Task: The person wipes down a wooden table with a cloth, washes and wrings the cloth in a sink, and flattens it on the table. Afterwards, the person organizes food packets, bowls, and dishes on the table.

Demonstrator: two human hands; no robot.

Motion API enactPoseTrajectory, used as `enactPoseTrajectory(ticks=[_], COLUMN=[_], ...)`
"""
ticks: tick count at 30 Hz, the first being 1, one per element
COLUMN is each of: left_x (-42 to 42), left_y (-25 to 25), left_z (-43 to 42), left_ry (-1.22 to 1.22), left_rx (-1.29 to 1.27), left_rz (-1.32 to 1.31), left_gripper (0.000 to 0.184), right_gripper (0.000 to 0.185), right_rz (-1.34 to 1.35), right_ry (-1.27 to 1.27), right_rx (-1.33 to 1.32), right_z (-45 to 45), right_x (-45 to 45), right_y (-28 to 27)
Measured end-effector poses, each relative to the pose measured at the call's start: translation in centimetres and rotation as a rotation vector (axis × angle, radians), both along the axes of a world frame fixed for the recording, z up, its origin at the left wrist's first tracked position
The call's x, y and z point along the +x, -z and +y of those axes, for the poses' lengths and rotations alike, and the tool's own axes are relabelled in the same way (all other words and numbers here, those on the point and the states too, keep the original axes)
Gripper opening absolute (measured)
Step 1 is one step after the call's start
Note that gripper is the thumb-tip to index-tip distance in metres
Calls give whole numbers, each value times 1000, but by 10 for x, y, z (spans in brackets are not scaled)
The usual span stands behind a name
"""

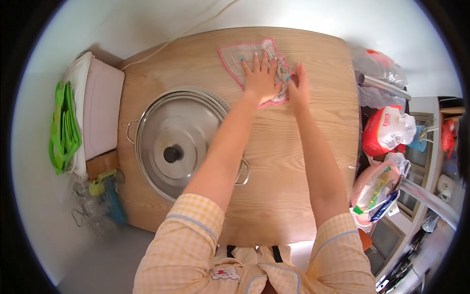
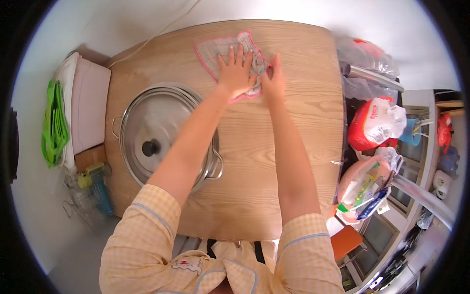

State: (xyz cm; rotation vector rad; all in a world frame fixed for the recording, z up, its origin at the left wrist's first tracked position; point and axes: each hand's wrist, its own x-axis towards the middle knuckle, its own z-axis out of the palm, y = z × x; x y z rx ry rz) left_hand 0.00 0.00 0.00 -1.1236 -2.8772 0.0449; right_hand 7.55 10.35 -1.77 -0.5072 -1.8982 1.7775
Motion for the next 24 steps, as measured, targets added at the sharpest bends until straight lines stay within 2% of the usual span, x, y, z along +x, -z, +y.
enactPoseTrajectory(ticks=[2,3,5,6,8,9,12,18,22,24], left_x=[19,57,107,122,162,175,212,302,368,397], left_y=[5,-21,-30,-19,-23,-24,-1,-15,1,1], left_z=[10,-16,-14,-7,-22,-26,-50,-142,-205,-241], left_ry=[-20,-29,57,38,11,4,-68,-245,-407,-566], left_rx=[-55,-82,-172,-69,-35,4,110,78,153,-28], left_rz=[-28,-11,-15,5,-48,-83,-7,-127,-172,-320], left_gripper=[79,79,73,72,69,66,60,59,57,57], right_gripper=[58,55,50,50,50,50,51,53,58,60], right_rz=[-89,-109,-246,-233,-391,-379,-426,-337,-331,-336], right_ry=[-148,-198,-59,-72,-125,-138,-272,-601,-859,-978], right_rx=[245,317,820,854,889,900,1010,1048,1035,1063], right_z=[-19,-38,-53,-48,-59,-62,-79,-147,-201,-230], right_x=[30,54,111,129,171,183,213,282,335,350], right_y=[8,0,-7,-11,-20,-24,-35,-52,-64,-68])
